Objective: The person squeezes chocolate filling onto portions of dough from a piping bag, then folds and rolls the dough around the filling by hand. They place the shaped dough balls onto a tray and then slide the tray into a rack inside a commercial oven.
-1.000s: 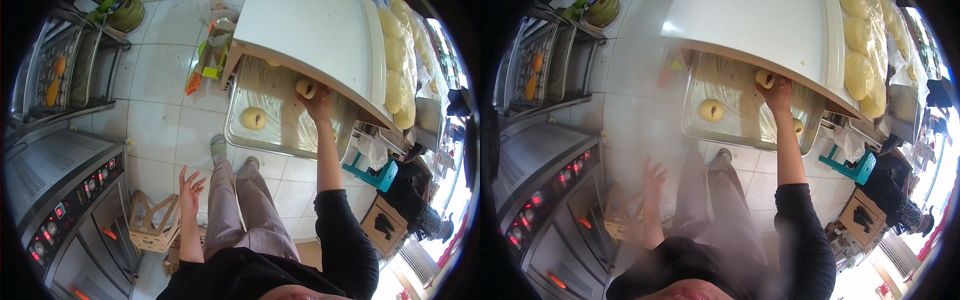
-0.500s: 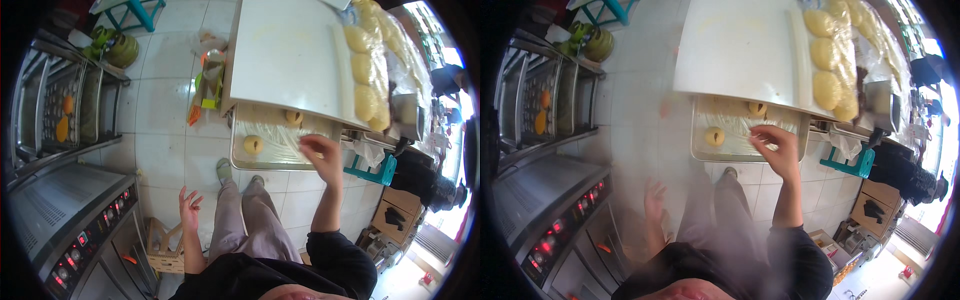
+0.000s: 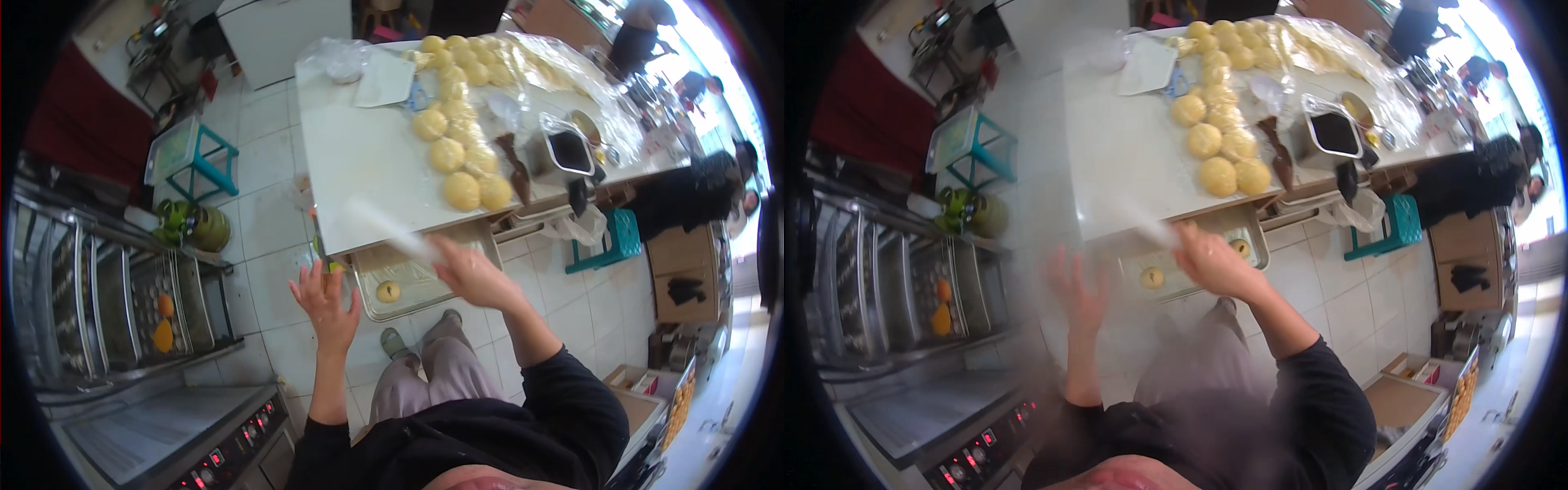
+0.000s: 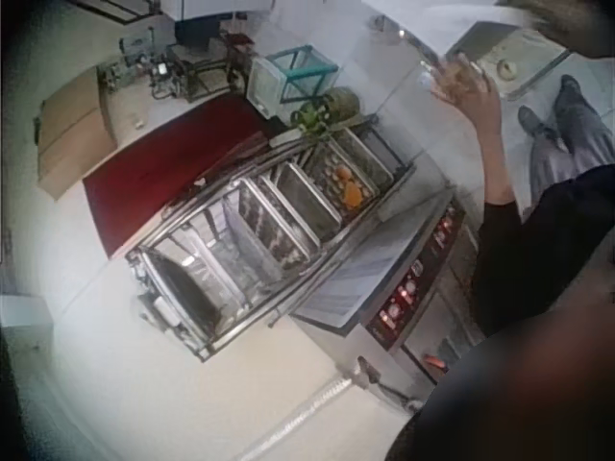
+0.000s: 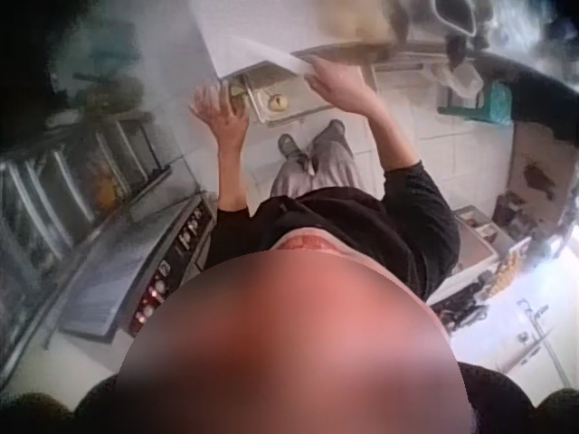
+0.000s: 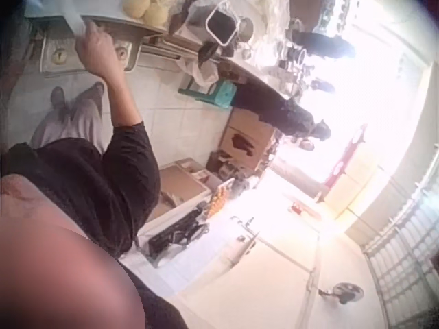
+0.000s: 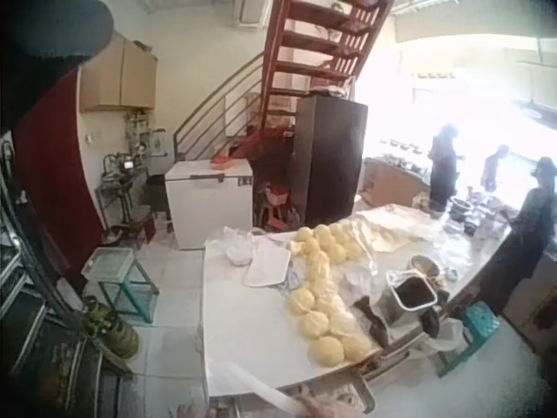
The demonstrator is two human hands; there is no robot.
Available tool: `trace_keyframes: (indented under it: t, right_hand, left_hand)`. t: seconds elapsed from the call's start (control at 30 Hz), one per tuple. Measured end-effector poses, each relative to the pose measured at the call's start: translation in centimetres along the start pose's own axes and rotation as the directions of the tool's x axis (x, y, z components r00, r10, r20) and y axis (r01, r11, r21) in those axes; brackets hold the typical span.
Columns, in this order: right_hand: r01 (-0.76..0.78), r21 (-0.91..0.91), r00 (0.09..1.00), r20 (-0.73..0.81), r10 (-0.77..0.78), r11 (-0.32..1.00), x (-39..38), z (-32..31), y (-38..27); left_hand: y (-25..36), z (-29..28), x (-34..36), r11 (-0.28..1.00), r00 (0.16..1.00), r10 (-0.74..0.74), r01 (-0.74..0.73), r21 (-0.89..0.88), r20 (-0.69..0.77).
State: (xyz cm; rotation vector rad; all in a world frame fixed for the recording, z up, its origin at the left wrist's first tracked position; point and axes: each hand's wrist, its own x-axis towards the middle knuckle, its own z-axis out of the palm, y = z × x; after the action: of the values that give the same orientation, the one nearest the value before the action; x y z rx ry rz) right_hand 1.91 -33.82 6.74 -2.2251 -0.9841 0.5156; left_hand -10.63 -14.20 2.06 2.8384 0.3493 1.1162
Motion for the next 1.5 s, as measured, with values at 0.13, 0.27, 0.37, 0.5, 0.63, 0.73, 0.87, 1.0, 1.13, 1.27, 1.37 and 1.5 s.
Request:
trace_keyframes:
  t: [0.13,0.27,0.37,0.5,0.63,0.73,0.87,1.0,1.13,1.27,1.37,1.5]
  right_hand:
    - [0.1,0.17,0.935,0.322,-0.151,0.98,-4.4,-5.3,-1.3]
    - [0.037,0.503,0.997,-0.081,0.004,0.863,-5.5,-11.9,4.5]
    - [0.139,0.466,0.911,-0.407,0.072,0.874,-6.4,-19.7,10.9]
    - [-0.113,0.24,0.788,-0.57,0.234,0.964,-3.8,-28.7,25.1]
    - [-0.408,0.216,0.645,-0.619,0.447,0.887,1.9,-35.4,43.9]
    - [-0.285,0.136,0.846,-0.43,0.315,0.949,8.3,-34.1,47.5]
    - [0.071,-0.162,0.997,-0.002,-0.072,0.984,15.7,-30.2,45.7]
    - [0.22,-0.217,0.973,0.113,-0.199,0.951,20.0,-25.5,42.9]
    - [0.161,-0.286,0.985,0.109,-0.134,0.945,20.6,-25.0,40.7]
    - [0.08,-0.176,0.971,0.236,-0.037,0.981,18.0,-30.4,40.7]
    - [-0.034,-0.014,0.995,0.093,0.036,0.999,12.8,-35.8,41.4]
    - [-0.197,0.24,0.952,-0.184,0.244,0.951,6.2,-40.8,45.2]
  left_hand:
    - [2.9,1.3,2.4,0.928,0.898,0.222,-0.076,-0.364,0.379]
    - [6.5,3.0,0.7,0.846,0.849,0.177,0.128,-0.518,0.499]
    - [8.7,4.9,-0.5,0.693,0.906,-0.164,0.387,-0.608,0.39]
    - [10.4,7.8,1.0,-0.033,0.389,-0.768,0.769,-0.638,0.509]
    - [12.5,10.3,3.9,-0.11,0.237,-0.891,0.714,-0.692,0.387]
    - [16.5,9.6,7.6,-0.151,0.146,-0.938,0.649,-0.746,0.316]
    - [20.0,10.6,9.5,-0.115,0.137,-0.952,0.665,-0.738,0.273]
    - [20.0,12.2,9.0,-0.201,0.146,-0.914,0.648,-0.734,0.379]
    - [20.7,12.7,9.2,-0.17,0.183,-0.903,0.68,-0.713,0.389]
    - [19.8,12.0,8.7,-0.163,0.131,-0.937,0.659,-0.734,0.325]
    - [17.0,13.1,7.6,-0.072,0.173,-0.956,0.645,-0.761,0.238]
    - [16.1,13.9,9.9,0.101,0.226,-0.973,0.607,-0.789,0.05]
